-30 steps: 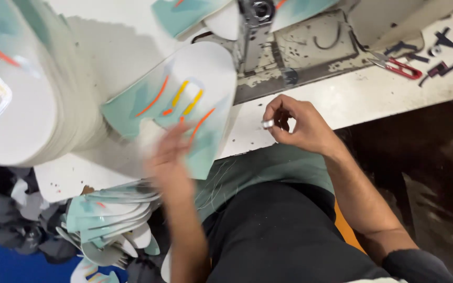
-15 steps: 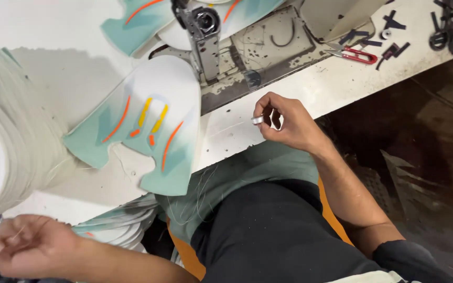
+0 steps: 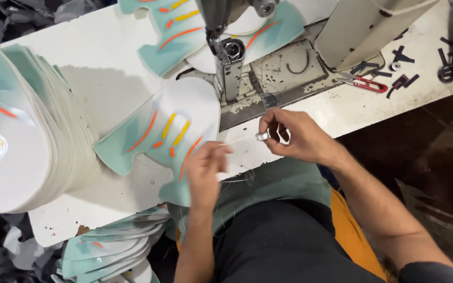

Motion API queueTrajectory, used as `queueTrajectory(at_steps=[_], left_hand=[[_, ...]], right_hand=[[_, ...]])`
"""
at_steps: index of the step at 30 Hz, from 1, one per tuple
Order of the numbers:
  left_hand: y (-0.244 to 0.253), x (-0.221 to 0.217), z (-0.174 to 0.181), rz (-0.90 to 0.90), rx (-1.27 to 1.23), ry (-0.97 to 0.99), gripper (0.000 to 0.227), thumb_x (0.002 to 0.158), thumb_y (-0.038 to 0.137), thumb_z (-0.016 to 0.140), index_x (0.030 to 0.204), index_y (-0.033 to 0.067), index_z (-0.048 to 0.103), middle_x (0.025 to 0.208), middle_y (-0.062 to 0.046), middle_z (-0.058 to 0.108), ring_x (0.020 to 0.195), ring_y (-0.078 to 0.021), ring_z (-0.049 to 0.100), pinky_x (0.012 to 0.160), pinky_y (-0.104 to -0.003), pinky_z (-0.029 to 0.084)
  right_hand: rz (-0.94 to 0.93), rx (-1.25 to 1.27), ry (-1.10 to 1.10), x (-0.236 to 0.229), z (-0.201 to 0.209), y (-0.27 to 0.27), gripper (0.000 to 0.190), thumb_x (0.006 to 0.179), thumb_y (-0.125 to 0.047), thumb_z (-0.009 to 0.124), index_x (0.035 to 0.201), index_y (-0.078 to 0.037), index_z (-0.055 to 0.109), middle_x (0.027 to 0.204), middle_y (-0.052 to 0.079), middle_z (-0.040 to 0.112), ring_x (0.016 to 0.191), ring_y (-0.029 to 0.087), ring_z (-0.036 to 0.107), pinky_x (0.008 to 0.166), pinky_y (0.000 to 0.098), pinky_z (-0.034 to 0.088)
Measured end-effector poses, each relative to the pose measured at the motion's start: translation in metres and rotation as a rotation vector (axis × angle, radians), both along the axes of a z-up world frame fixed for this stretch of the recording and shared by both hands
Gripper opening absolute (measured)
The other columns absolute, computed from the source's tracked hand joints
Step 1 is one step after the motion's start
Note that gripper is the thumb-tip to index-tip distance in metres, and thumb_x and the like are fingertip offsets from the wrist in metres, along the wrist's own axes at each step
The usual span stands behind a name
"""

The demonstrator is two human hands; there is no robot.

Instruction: The person operates a sewing machine to stitch light blue shoe parts with orange and yellow markings. They repeatedly feed the parts under the needle, adjust the machine's lever, and handle the materials. The person also threads the needle and removes a bobbin during the process.

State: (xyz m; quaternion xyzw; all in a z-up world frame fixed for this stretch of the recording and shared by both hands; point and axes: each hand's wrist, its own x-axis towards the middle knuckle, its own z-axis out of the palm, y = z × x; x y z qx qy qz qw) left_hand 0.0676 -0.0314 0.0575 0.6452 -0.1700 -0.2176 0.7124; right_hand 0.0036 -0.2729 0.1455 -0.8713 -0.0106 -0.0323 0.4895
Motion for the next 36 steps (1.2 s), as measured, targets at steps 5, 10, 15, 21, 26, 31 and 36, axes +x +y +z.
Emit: queueTrajectory(at_steps=[5, 10, 15, 21, 26, 31, 36], left_hand=[[0.016, 0.007, 0.040, 0.321, -0.464, 0.086, 0.014, 0.104, 0.005, 0.058, 0.096, -0.0018, 0.067, 0.103, -0.010, 0.069, 0.097, -0.0182, 0.063, 0.090, -0.033, 0.052], [0.019, 0.002, 0.022, 0.128, -1.012, 0.361, 0.006, 0.103, -0.003, 0.063, 0.097, -0.0010, 0.065, 0.100, -0.013, 0.065, 0.101, -0.0256, 0.064, 0.096, -0.038, 0.052], [0.012, -0.005, 0.064, 0.181, -0.450, -0.069, 0.013, 0.105, 0.005, 0.060, 0.097, -0.0031, 0.068, 0.094, -0.013, 0.066, 0.071, -0.0205, 0.062, 0.064, -0.035, 0.047], [0.007, -0.020, 0.090, 0.211, 0.460, -0.749, 0.008, 0.099, 0.006, 0.063, 0.096, 0.0036, 0.070, 0.090, -0.007, 0.066, 0.076, -0.0204, 0.060, 0.066, -0.035, 0.047], [0.036, -0.054, 0.096, -0.022, 0.201, -0.285, 0.015, 0.098, 0.007, 0.062, 0.085, 0.0007, 0.067, 0.081, -0.008, 0.067, 0.060, -0.0153, 0.049, 0.057, -0.029, 0.038], [0.033, -0.073, 0.095, -0.311, -0.061, -0.272, 0.013, 0.098, 0.010, 0.067, 0.090, 0.0005, 0.071, 0.087, -0.006, 0.066, 0.073, -0.0171, 0.060, 0.066, -0.029, 0.046], [0.056, -0.066, 0.070, -0.084, -0.181, -0.220, 0.019, 0.096, 0.011, 0.063, 0.088, -0.0016, 0.074, 0.128, -0.020, 0.060, 0.124, -0.0325, 0.056, 0.099, -0.038, 0.047]], right_hand=[[0.030, 0.007, 0.005, 0.005, -0.009, -0.002, 0.019, 0.084, -0.004, 0.073, 0.101, -0.006, 0.064, 0.079, 0.000, 0.066, 0.066, 0.007, 0.062, 0.057, 0.0240, 0.049], [0.037, 0.001, -0.022, 0.012, -0.016, 0.006, 0.021, 0.085, -0.005, 0.071, 0.104, -0.006, 0.062, 0.082, 0.000, 0.067, 0.070, 0.008, 0.065, 0.060, 0.0244, 0.054], [0.032, -0.084, -0.067, 0.012, -0.012, -0.006, 0.021, 0.085, -0.006, 0.073, 0.103, -0.006, 0.062, 0.083, 0.001, 0.067, 0.071, 0.011, 0.066, 0.063, 0.0272, 0.055], [0.075, -0.249, -0.172, 0.016, 0.001, -0.010, 0.025, 0.082, -0.005, 0.075, 0.103, -0.005, 0.062, 0.089, 0.004, 0.068, 0.073, 0.016, 0.068, 0.067, 0.0312, 0.057], [0.101, -0.371, -0.290, 0.022, 0.008, -0.012, 0.028, 0.080, -0.003, 0.076, 0.104, -0.006, 0.062, 0.095, 0.004, 0.070, 0.079, 0.018, 0.070, 0.069, 0.0322, 0.057], [0.098, -0.276, -0.303, 0.019, 0.009, -0.007, 0.027, 0.082, -0.001, 0.076, 0.104, -0.006, 0.061, 0.098, 0.004, 0.069, 0.080, 0.016, 0.070, 0.070, 0.0300, 0.057], [0.081, -0.061, -0.301, 0.010, -0.009, -0.014, 0.025, 0.088, 0.000, 0.073, 0.109, -0.007, 0.061, 0.106, 0.003, 0.071, 0.089, 0.013, 0.071, 0.072, 0.0260, 0.059]])
